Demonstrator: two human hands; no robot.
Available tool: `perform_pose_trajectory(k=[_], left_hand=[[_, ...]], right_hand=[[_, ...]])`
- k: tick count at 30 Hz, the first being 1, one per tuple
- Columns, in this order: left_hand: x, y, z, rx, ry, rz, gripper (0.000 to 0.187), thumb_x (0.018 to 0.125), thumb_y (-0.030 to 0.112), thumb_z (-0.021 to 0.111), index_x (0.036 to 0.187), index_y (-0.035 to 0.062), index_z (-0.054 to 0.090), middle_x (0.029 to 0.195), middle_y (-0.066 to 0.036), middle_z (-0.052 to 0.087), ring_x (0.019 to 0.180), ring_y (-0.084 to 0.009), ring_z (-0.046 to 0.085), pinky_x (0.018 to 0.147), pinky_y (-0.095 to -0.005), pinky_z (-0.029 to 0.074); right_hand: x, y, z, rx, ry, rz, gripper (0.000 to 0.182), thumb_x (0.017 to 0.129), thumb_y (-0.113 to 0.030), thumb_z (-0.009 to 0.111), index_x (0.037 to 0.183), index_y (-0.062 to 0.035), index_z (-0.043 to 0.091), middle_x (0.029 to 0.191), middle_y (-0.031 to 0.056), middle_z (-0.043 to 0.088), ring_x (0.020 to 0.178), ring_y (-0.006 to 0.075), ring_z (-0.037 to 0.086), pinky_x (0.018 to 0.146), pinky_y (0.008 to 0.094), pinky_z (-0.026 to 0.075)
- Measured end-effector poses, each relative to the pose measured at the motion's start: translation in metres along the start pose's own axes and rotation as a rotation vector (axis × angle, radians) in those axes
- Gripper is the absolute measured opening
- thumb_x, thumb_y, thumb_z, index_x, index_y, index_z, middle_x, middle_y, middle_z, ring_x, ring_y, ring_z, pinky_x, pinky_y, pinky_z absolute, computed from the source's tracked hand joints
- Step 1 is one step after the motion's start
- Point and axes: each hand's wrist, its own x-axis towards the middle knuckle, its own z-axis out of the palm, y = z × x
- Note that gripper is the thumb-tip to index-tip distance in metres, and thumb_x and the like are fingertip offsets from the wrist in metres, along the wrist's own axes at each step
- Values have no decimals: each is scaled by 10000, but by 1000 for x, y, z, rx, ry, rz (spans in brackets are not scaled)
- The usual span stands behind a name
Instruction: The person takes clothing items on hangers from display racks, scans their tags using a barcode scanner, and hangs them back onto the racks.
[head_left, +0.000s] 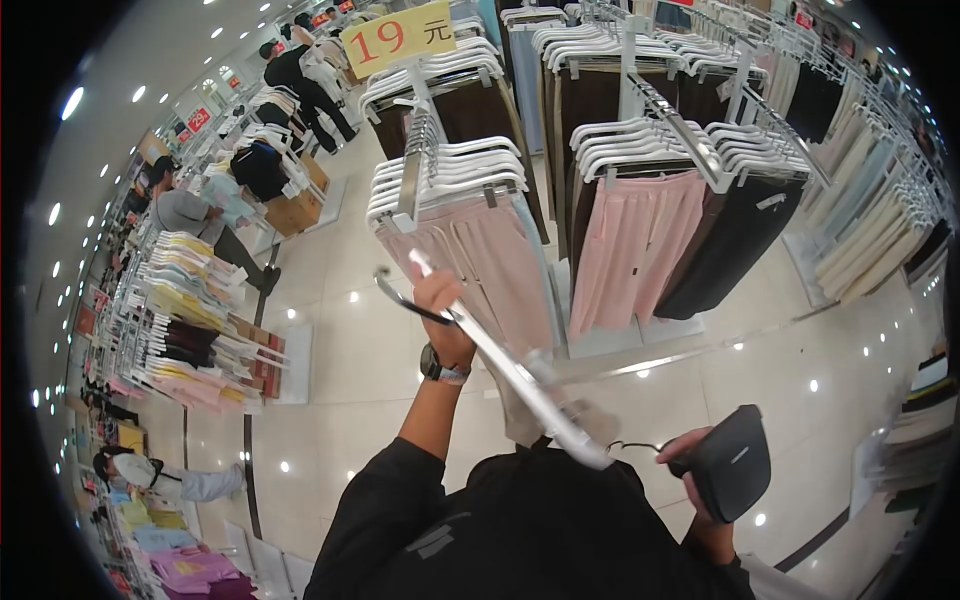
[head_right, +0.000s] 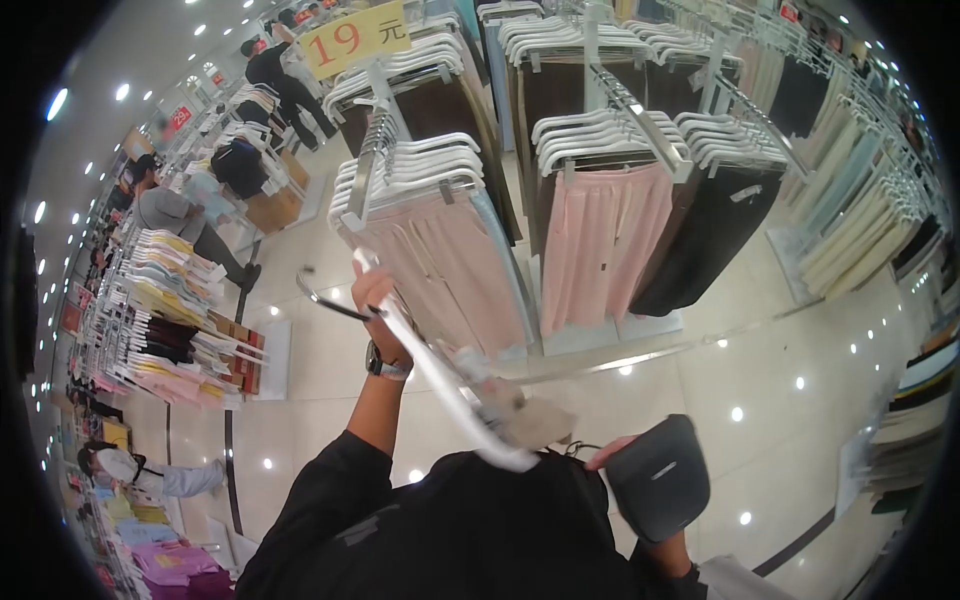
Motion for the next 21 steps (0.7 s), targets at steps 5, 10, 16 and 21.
perform_pose_trajectory(k=[5,10,16,21], left_hand=[[-5,66,72,-365,242,-136,174,1000,173,420,1105,41,462,1091,-168,564,1138,-349,533,1002,-513,393],[-16,162,101,-668,249,-998,275,1029,289,340,1109,40,426,1145,-164,549,1126,-288,564,887,-421,569],[-31,240,139,-1055,236,-1362,307,1031,331,320,1127,60,429,1184,-152,544,1052,-276,608,805,-417,607],[-45,258,156,-1009,195,-1373,317,1029,345,323,1137,67,430,1197,-147,540,1024,-280,624,788,-427,613]], right_hand=[[-77,32,-68,-72,189,98,211,785,79,582,987,35,625,886,120,649,829,195,639,737,314,516],[-110,27,-104,-106,96,507,221,739,124,597,940,33,604,789,90,652,701,161,644,627,299,520],[-115,25,-118,-38,73,426,216,746,37,644,951,39,575,740,80,624,635,150,635,560,277,505],[-103,9,-110,-32,-55,540,285,679,-129,704,897,35,620,777,126,667,725,165,610,688,313,486]])
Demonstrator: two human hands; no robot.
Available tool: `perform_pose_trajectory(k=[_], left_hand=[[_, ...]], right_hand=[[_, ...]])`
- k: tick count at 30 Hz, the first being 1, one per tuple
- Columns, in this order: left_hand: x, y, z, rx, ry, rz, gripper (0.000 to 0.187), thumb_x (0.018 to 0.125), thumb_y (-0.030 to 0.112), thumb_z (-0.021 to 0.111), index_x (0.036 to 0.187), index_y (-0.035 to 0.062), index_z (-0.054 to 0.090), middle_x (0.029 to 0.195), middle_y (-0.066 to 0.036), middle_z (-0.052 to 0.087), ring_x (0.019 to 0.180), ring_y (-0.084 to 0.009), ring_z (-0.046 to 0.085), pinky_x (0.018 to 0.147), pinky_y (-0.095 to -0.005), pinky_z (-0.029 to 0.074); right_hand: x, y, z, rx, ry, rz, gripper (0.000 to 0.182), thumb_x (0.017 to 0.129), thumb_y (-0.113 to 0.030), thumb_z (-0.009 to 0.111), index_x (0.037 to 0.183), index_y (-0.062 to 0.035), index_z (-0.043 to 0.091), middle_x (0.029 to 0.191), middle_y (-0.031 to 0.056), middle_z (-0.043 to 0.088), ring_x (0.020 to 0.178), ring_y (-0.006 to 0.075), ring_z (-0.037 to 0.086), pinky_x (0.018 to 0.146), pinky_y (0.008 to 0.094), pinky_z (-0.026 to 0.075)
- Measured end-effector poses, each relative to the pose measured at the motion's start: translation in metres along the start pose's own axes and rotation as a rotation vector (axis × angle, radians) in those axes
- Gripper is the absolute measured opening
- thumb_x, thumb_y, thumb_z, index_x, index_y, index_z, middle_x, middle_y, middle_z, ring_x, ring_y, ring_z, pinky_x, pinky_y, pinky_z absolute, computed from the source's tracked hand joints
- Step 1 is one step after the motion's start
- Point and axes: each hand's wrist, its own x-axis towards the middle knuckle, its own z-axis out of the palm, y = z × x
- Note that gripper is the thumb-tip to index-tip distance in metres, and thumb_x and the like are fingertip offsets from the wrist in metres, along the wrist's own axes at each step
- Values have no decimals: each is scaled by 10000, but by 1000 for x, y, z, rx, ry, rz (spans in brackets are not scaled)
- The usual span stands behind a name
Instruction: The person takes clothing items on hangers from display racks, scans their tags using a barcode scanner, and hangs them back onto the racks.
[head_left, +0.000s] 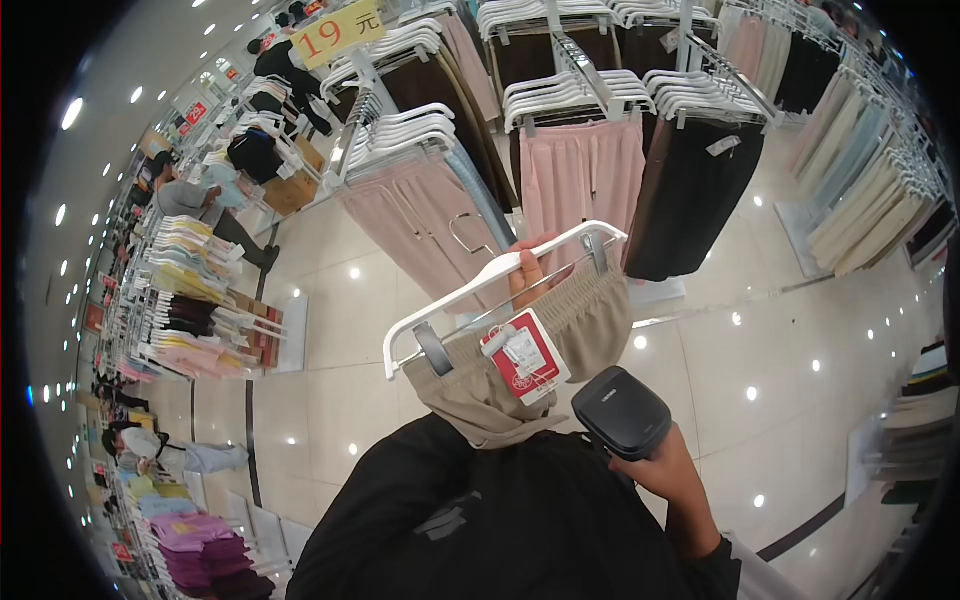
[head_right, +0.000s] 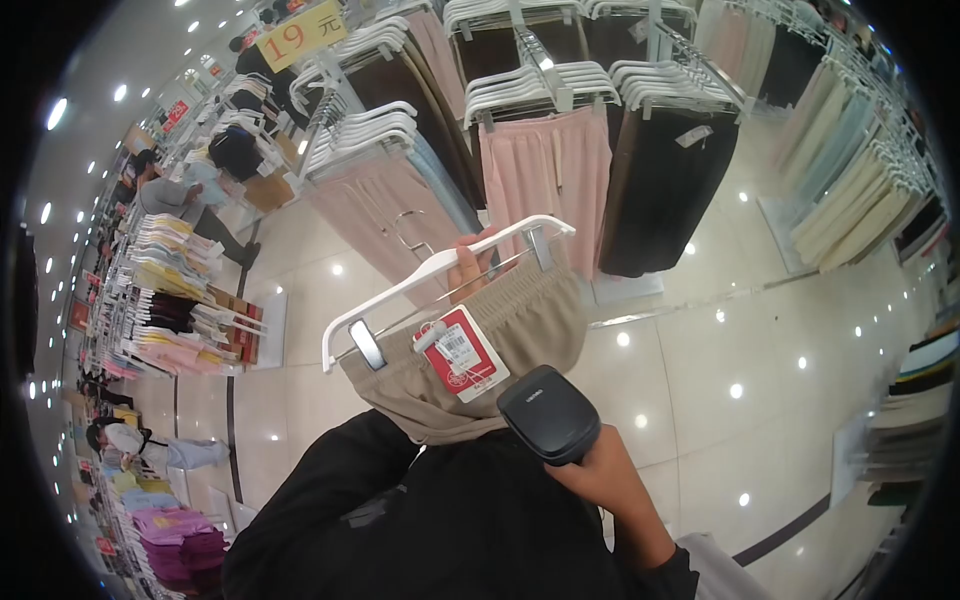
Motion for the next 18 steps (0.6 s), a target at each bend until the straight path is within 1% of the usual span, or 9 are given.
perform_pose_trajectory(k=[2,5,7,8,10,11,14,17,18], left_hand=[[3,-2,-1,11,-6,-2,319,1029,348,324,1139,69,431,1199,-146,539,1018,-281,627,784,-428,614],[4,-2,3,-35,-93,-3,342,1026,358,336,1156,56,430,1201,-157,537,1001,-290,639,802,-424,613],[-6,10,27,-342,-81,-28,392,984,427,431,1140,68,438,1276,-168,500,1154,-290,555,940,-479,538],[-10,25,35,-346,-81,-34,392,984,427,431,1140,68,438,1276,-168,500,1154,-290,555,940,-479,538],[-12,53,46,-391,-241,-368,365,1019,344,374,1107,0,458,1181,-226,553,1083,-308,606,906,-435,567],[-10,57,48,-404,-264,-427,363,1019,343,378,1104,0,460,1181,-228,553,1089,-309,602,908,-434,565],[7,33,49,-473,-160,-354,357,1016,338,389,1097,-2,465,1183,-234,555,1105,-312,593,916,-431,559],[26,-4,50,-497,-31,-243,352,1014,334,399,1089,-3,471,1185,-239,557,1122,-315,583,923,-429,553],[32,-15,50,-499,-1,-220,350,1013,332,403,1086,-3,473,1185,-241,558,1127,-315,580,926,-428,551]], right_hand=[[2,-1,3,27,-4,8,283,682,-133,704,895,33,621,765,132,666,713,164,608,684,313,487],[4,-6,2,-7,-17,33,282,690,-136,704,905,28,624,771,134,668,717,163,617,681,314,489],[7,-20,0,-133,-6,-55,295,693,-144,712,923,22,630,809,136,675,746,171,632,697,322,494],[9,-19,0,-136,-1,-51,295,693,-144,712,923,22,630,809,136,675,746,171,632,697,322,494],[12,-18,0,11,42,-29,303,696,-146,716,936,19,632,839,133,680,773,181,644,709,325,496],[15,-20,1,3,48,-28,303,696,-146,716,936,19,632,839,133,680,773,181,644,709,325,496],[30,-27,2,8,152,-79,302,702,-145,713,940,21,632,845,127,682,777,182,642,713,325,496],[41,-31,0,18,189,-54,290,709,-141,705,934,25,630,836,117,682,770,180,638,707,324,494],[46,-37,0,9,183,3,286,708,-141,706,927,25,629,825,113,680,765,171,633,703,323,494]])
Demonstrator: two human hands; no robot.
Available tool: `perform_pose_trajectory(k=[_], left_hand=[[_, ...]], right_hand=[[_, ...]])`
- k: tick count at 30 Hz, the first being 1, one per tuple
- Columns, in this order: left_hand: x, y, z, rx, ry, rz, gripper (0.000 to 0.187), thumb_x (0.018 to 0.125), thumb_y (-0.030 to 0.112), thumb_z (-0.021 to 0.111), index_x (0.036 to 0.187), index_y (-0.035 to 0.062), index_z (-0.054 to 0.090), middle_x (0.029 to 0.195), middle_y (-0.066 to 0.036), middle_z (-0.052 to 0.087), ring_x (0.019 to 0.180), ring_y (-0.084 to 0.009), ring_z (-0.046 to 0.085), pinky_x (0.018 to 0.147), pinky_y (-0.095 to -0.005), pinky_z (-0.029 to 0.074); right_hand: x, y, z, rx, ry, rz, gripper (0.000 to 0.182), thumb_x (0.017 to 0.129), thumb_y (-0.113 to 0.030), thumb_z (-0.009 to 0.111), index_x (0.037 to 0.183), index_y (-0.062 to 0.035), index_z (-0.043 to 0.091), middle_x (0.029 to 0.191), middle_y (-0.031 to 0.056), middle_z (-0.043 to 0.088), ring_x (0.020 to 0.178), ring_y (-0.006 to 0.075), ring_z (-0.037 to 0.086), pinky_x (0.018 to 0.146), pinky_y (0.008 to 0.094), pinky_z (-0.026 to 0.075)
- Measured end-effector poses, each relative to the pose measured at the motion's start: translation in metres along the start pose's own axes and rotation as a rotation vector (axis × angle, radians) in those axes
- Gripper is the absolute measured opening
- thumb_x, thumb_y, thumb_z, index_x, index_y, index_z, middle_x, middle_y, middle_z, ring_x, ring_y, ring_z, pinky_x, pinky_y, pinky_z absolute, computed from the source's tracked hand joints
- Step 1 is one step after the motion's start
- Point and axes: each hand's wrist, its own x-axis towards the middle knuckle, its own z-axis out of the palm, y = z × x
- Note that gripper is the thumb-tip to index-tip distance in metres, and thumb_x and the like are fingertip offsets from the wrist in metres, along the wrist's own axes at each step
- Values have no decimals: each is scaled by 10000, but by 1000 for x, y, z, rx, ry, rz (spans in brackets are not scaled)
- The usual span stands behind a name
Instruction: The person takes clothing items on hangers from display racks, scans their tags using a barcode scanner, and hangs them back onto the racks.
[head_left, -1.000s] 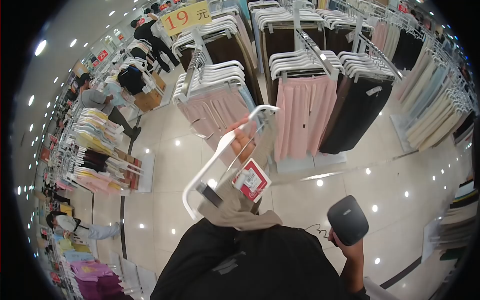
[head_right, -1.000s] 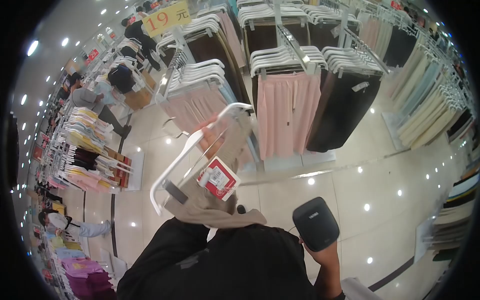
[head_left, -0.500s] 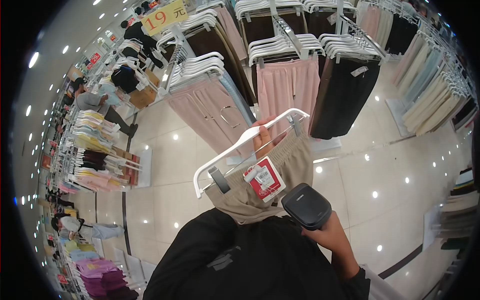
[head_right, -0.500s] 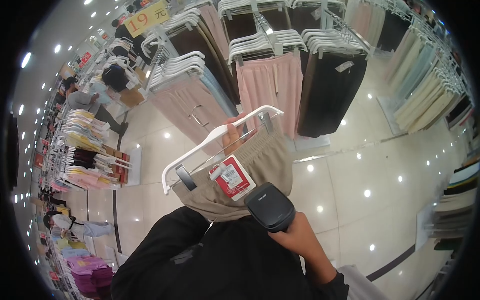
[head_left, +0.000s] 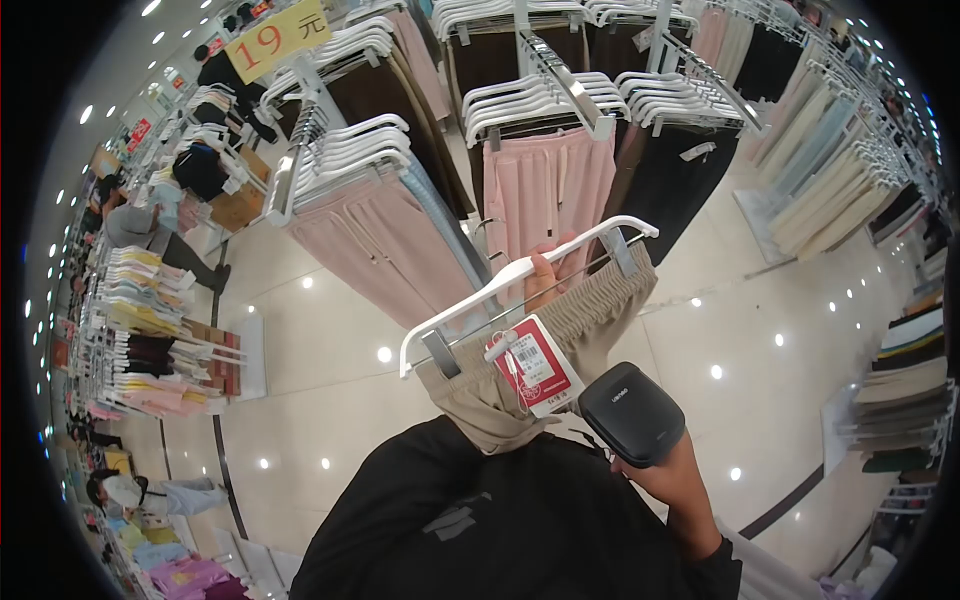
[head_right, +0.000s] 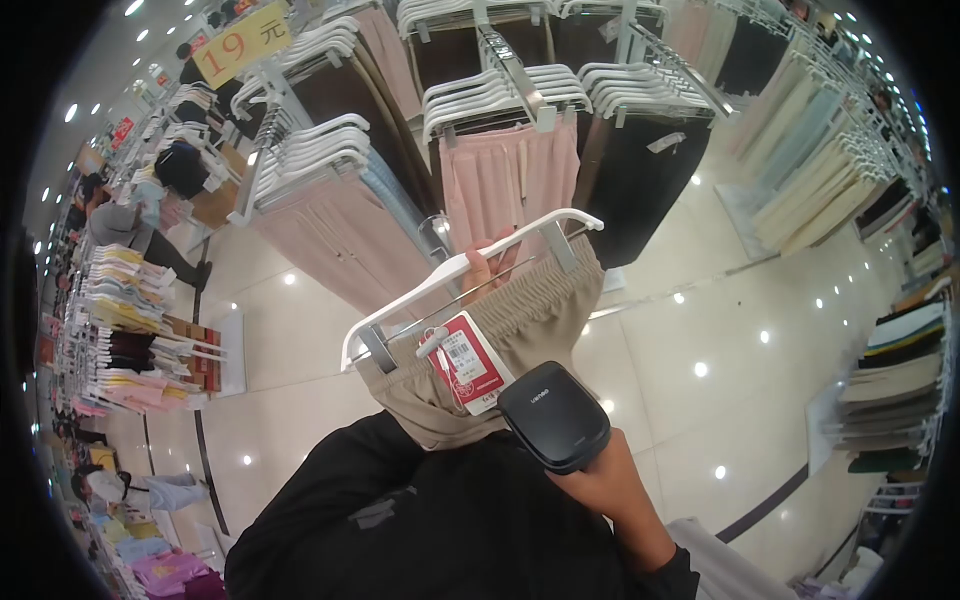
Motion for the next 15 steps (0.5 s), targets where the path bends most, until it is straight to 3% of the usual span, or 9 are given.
perform_pose_trajectory(k=[2,6,8,9,11,15], left_hand=[[15,-11,-11,4,16,32,346,1012,329,410,1081,-4,476,1187,-245,559,1138,-317,574,931,-426,547],[49,-32,-41,89,-87,78,328,1008,317,418,1067,0,475,1199,-244,555,1165,-314,558,899,-398,567],[62,-37,-52,261,-203,59,288,995,359,438,1113,97,459,1279,-186,495,1223,-282,500,916,-471,560],[62,-36,-47,256,-206,47,288,995,359,438,1113,97,459,1279,-186,495,1223,-282,500,916,-471,560],[62,-33,-37,313,-143,-27,295,1008,358,392,1130,94,441,1280,-186,493,1192,-260,525,823,-395,610],[75,-35,-41,367,-224,-39,303,1016,361,354,1148,98,426,1287,-180,492,1153,-239,553,739,-330,630]], right_hand=[[5,-7,4,-19,9,55,283,707,-142,708,921,25,629,815,108,678,759,163,628,699,323,493],[18,-18,11,-167,52,92,277,696,-149,706,906,18,635,785,152,678,723,228,657,677,330,497],[25,-23,12,-228,67,110,278,694,-154,704,904,15,637,781,171,675,717,261,667,672,335,500],[29,-26,14,-288,71,117,281,693,-157,702,907,14,639,781,182,672,721,290,667,671,341,501],[34,-29,17,-347,86,128,284,692,-160,700,909,12,640,782,194,668,725,320,667,670,347,503],[40,-28,23,-344,130,160,291,690,-166,703,908,16,640,783,194,668,731,327,666,671,350,503]])
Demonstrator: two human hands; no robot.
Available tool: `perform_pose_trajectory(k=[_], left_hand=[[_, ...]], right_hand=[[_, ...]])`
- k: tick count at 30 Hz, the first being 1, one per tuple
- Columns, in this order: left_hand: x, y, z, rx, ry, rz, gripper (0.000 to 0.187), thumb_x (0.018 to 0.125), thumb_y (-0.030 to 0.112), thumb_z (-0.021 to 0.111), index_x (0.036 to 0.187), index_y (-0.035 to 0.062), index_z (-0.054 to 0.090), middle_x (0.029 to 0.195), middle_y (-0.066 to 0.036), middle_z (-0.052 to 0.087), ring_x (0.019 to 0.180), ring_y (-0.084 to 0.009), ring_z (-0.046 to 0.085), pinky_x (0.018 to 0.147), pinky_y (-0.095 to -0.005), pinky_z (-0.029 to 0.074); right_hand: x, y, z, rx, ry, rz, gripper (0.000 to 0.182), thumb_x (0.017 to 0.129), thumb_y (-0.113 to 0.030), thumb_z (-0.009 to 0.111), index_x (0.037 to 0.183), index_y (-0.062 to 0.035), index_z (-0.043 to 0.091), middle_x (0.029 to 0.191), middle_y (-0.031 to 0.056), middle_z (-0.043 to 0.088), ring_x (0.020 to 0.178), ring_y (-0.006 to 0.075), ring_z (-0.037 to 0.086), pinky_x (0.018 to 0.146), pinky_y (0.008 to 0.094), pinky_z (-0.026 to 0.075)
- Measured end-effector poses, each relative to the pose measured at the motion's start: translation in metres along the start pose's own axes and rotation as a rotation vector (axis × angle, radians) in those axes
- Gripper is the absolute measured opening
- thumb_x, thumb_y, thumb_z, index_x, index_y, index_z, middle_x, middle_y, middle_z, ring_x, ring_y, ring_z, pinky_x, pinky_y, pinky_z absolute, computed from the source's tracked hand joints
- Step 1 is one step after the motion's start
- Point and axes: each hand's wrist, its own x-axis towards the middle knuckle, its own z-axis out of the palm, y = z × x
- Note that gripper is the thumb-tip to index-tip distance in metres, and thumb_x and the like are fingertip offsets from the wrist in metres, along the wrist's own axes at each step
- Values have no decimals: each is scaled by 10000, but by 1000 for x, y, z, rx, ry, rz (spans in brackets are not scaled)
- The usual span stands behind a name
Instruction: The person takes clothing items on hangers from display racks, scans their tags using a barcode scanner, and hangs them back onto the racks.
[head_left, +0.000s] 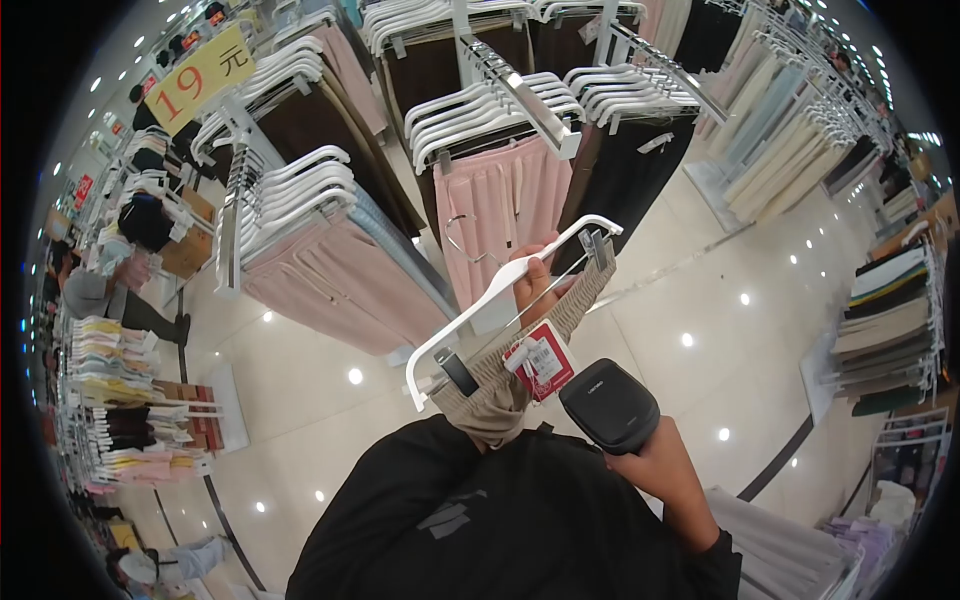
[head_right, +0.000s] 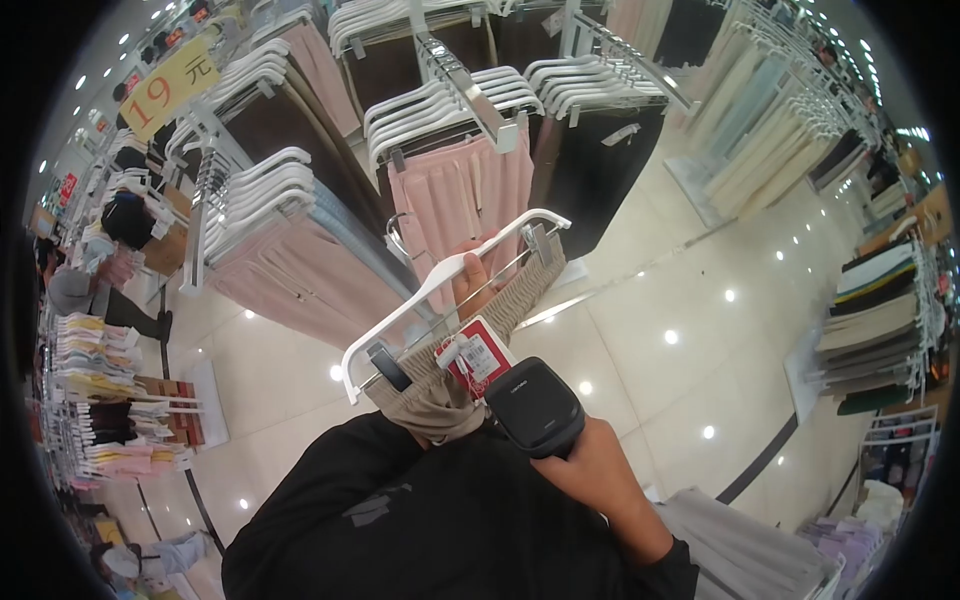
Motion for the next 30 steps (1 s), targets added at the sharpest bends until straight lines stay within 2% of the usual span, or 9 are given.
perform_pose_trajectory(k=[15,18,20,22,24,26,28,29,30], left_hand=[[23,-42,20,77,-72,-10,262,1018,325,365,1163,109,400,1283,-177,521,1052,-236,606,678,-307,630],[32,-66,20,116,-98,16,254,1018,288,379,1167,85,409,1282,-191,516,1052,-242,603,747,-336,621],[40,-77,24,375,-216,263,262,1011,254,418,1174,49,437,1258,-201,534,1045,-245,605,809,-346,595],[42,-77,42,517,-263,398,258,986,234,505,1136,24,511,1186,-163,595,1094,-251,568,889,-361,512],[58,-63,62,1081,-403,873,213,874,65,615,1073,30,549,1218,-108,579,1120,-301,532,899,-359,508],[54,-56,94,1383,-382,920,279,703,19,686,971,58,618,1132,-96,595,1138,-344,497,946,-463,427],[60,-54,113,1570,-496,1044,280,668,44,705,938,81,641,1086,-101,588,1158,-323,491,952,-459,431],[59,-53,127,1645,-513,1121,260,664,85,705,914,103,638,951,-66,580,1051,-261,552,969,-458,422],[58,-52,138,1656,-501,1126,260,664,85,705,914,103,638,951,-66,580,1051,-261,552,969,-458,422]], right_hand=[[9,18,-28,132,66,15,296,691,-152,702,923,22,640,810,173,681,738,249,667,686,332,501],[10,40,-49,239,97,6,291,678,-100,710,933,24,641,822,131,688,751,214,661,700,319,502],[11,61,-68,299,108,16,298,664,-64,716,939,23,642,821,106,688,757,196,656,706,312,503],[12,89,-88,355,227,-142,127,772,63,626,896,51,601,753,90,642,642,160,645,575,276,521],[8,103,-120,432,247,-136,112,787,65,615,897,54,601,755,96,642,645,171,651,573,277,522],[4,120,-156,437,261,-79,138,813,22,608,947,53,595,779,119,640,656,201,657,583,294,529],[2,149,-186,605,289,-154,201,828,-23,605,1013,51,579,798,140,634,662,222,653,600,326,537],[4,159,-202,627,286,-214,311,839,-131,622,1085,46,552,802,153,626,660,239,645,603,344,534],[9,163,-215,627,273,-220,311,839,-131,622,1085,46,552,802,153,626,660,239,645,603,344,534]])
